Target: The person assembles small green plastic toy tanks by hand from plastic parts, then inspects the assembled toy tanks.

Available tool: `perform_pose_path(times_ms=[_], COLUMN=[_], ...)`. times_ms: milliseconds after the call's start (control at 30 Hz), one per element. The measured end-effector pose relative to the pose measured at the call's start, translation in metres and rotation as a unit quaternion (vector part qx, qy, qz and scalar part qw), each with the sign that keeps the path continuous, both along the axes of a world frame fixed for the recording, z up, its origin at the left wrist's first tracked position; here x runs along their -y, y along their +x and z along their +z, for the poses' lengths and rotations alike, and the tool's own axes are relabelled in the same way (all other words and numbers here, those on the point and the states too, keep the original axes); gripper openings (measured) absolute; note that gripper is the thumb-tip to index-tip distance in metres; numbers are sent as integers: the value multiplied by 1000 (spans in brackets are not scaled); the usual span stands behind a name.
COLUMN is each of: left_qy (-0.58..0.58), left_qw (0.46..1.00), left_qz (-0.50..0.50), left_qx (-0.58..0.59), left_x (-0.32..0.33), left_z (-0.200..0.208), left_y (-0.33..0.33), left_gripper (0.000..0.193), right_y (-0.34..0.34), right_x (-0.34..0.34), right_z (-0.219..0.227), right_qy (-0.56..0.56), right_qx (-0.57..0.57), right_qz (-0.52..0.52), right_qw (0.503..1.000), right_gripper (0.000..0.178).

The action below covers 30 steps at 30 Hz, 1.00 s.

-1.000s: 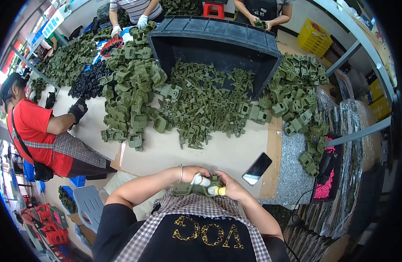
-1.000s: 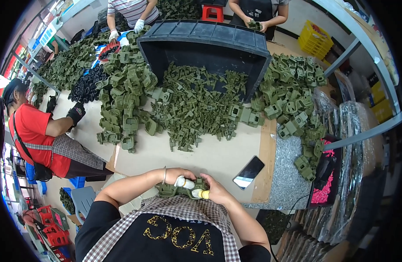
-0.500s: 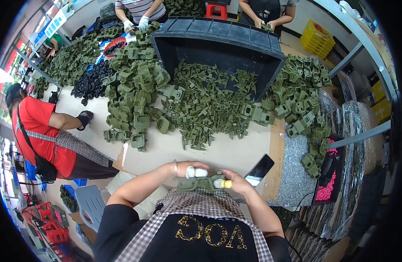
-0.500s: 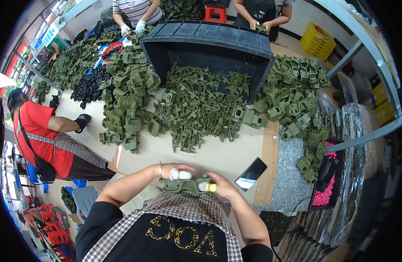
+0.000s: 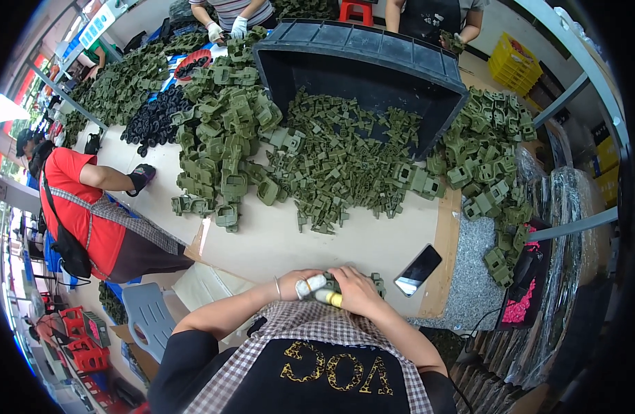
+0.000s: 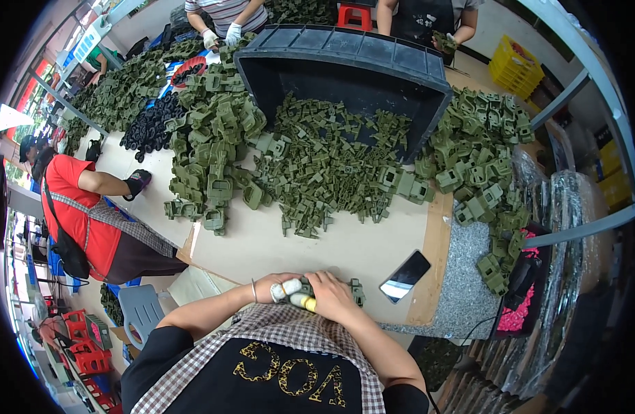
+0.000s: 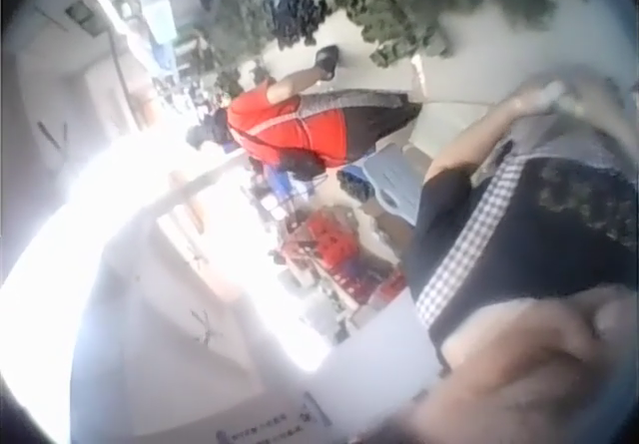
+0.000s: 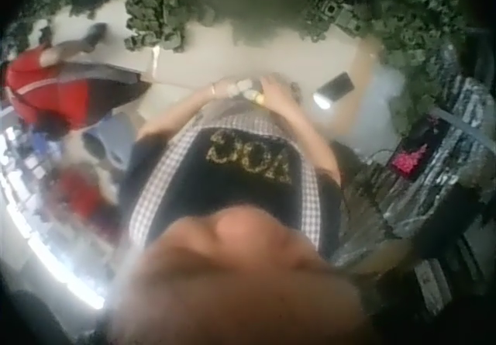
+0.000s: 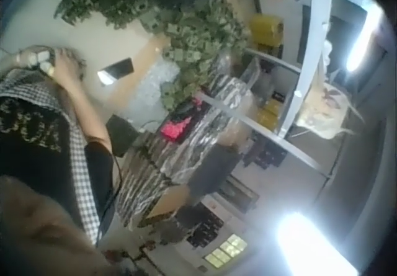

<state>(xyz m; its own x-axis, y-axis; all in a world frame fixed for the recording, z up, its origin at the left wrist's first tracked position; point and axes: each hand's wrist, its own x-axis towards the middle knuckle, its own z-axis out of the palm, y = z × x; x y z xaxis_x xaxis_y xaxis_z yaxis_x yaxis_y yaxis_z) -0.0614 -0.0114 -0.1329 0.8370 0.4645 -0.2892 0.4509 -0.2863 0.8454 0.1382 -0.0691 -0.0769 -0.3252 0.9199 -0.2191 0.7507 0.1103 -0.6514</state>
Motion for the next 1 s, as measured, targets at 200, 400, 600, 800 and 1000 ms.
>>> perform_pose_path(times_ms=[200,400,600,800,1000], left_qy=[-77,-160,-196,-203,-140], left_qw=[996,984,976,965,725], left_qz=[18,63,97,142,626], left_qx=[-28,50,23,88,252], left_x=[2,7,11,1,-79], left_z=[3,-3,-8,-30,-13], left_y=[-3,-4,-6,-13,-63], left_gripper=[45,51,50,46,39], right_y=[-3,8,3,3,49], right_x=[2,-20,-33,-23,-25], right_z=[-8,-5,-14,-12,38], right_qy=[-62,-176,-231,-101,220], right_qx=[8,6,-11,-17,-97], right_qz=[-46,85,130,39,-294], right_qw=[997,981,964,994,925], right_gripper=[50,46,38,53,52])
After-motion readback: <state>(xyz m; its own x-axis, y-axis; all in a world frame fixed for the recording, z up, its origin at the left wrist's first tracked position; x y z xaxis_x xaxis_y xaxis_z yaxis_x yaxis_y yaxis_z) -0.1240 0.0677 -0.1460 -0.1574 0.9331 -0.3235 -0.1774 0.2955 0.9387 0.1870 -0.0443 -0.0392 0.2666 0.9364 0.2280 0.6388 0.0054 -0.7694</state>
